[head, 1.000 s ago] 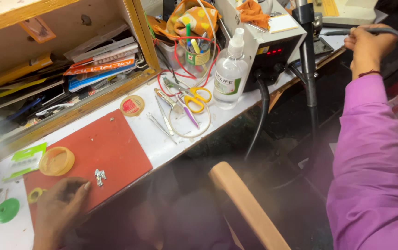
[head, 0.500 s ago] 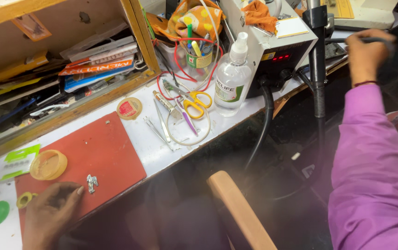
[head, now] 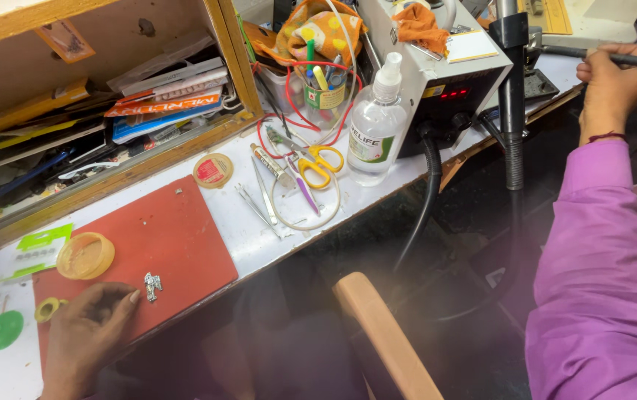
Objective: The person uses a soldering iron to work on a small circuit board, then uses a heat gun to apply heat to the same board. They handle the board with both hands, inspect it, and place it on the work surface. The person also picks up and examines a disassembled mobile phone casing and internal components.
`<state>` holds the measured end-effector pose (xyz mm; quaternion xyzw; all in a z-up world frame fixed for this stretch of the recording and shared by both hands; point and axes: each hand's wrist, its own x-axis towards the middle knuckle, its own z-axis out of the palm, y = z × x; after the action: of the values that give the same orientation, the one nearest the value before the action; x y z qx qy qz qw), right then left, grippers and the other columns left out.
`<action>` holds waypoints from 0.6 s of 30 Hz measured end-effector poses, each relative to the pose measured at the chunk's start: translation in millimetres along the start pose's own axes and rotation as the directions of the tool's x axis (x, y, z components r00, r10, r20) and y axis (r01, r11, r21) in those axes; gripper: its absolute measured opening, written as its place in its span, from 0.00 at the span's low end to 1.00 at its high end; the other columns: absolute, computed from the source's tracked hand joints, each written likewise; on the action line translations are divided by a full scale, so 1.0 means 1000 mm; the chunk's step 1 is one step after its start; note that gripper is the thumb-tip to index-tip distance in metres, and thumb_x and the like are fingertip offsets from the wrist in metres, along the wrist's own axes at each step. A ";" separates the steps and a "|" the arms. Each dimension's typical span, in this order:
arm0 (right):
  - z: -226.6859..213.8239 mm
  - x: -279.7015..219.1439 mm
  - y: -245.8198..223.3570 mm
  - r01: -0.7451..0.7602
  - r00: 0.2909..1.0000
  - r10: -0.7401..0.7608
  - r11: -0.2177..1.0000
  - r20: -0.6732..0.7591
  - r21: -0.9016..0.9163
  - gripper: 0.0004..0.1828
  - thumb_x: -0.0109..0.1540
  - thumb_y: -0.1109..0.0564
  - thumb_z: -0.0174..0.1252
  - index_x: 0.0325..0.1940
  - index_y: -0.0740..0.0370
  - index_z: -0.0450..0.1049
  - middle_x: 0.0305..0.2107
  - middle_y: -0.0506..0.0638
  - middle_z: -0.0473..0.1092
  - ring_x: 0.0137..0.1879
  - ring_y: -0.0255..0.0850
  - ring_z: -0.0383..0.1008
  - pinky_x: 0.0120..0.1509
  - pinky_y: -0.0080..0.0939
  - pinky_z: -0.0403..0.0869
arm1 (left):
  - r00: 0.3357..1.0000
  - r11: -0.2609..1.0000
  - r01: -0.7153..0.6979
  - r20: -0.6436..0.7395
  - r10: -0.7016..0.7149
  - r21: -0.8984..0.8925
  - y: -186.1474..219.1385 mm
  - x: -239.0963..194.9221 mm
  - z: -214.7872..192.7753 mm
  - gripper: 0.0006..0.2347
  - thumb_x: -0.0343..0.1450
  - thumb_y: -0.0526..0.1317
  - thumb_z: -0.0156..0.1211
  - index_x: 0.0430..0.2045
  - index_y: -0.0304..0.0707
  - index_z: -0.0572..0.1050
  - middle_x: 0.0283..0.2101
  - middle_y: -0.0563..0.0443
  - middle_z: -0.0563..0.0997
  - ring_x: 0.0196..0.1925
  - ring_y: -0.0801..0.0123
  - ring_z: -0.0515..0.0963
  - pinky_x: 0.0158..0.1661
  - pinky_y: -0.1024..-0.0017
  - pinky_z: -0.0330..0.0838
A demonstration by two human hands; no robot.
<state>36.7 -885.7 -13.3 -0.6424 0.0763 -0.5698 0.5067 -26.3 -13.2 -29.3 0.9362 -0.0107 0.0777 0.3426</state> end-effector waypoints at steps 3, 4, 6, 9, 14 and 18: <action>0.011 0.001 0.005 0.033 0.999 -0.033 0.999 0.017 -0.007 0.07 0.66 0.76 0.63 0.44 0.73 0.75 0.33 0.58 0.79 0.34 0.40 0.85 0.40 0.35 0.86 | 1.000 1.000 -0.012 0.017 0.012 0.016 -0.001 0.001 -0.001 0.09 0.68 0.42 0.68 0.34 0.36 0.84 0.16 0.53 0.72 0.20 0.75 0.66 0.24 0.72 0.61; 0.014 0.001 0.007 0.053 0.998 -0.053 0.999 0.033 -0.007 0.06 0.67 0.76 0.63 0.44 0.73 0.75 0.33 0.58 0.79 0.35 0.40 0.85 0.41 0.35 0.86 | 0.999 0.999 -0.037 0.005 0.037 0.009 -0.002 0.000 -0.001 0.09 0.68 0.42 0.68 0.34 0.36 0.84 0.16 0.54 0.72 0.20 0.76 0.66 0.24 0.72 0.61; 0.020 0.002 0.008 0.038 0.997 -0.031 0.993 0.065 -0.108 0.06 0.66 0.74 0.64 0.45 0.72 0.76 0.34 0.56 0.79 0.37 0.39 0.86 0.42 0.33 0.86 | 0.996 0.996 -0.089 -0.025 0.089 -0.011 -0.004 0.000 0.001 0.09 0.67 0.42 0.68 0.33 0.35 0.83 0.15 0.56 0.72 0.20 0.77 0.65 0.24 0.74 0.60; 0.034 0.003 0.011 -0.081 0.995 0.085 0.994 0.046 -0.074 0.06 0.66 0.72 0.66 0.44 0.70 0.76 0.32 0.54 0.79 0.35 0.36 0.85 0.41 0.32 0.84 | 0.998 0.997 -0.052 0.016 0.053 -0.050 -0.007 0.002 0.001 0.08 0.68 0.41 0.67 0.33 0.35 0.83 0.16 0.56 0.70 0.20 0.78 0.62 0.23 0.74 0.56; 0.045 0.002 0.018 -0.310 0.951 0.302 0.907 0.074 0.284 0.10 0.68 0.68 0.66 0.49 0.66 0.72 0.36 0.54 0.78 0.31 0.37 0.81 0.35 0.32 0.82 | 0.995 0.990 -0.097 0.007 0.098 -0.104 -0.007 0.004 0.002 0.08 0.67 0.41 0.68 0.32 0.35 0.82 0.17 0.56 0.71 0.21 0.78 0.63 0.23 0.74 0.56; 0.052 0.004 0.015 -0.520 0.851 0.493 0.742 0.181 0.423 0.10 0.69 0.65 0.65 0.51 0.63 0.70 0.35 0.55 0.75 0.32 0.40 0.80 0.39 0.35 0.83 | 0.995 0.992 -0.101 0.012 0.102 -0.070 0.002 0.003 -0.002 0.09 0.66 0.41 0.69 0.31 0.33 0.81 0.19 0.52 0.75 0.21 0.74 0.68 0.24 0.72 0.64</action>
<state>87.2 -866.1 -13.7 -0.4758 0.0973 -0.3938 0.7804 -23.5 -13.5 -25.9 0.9226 -0.0637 0.0875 0.3703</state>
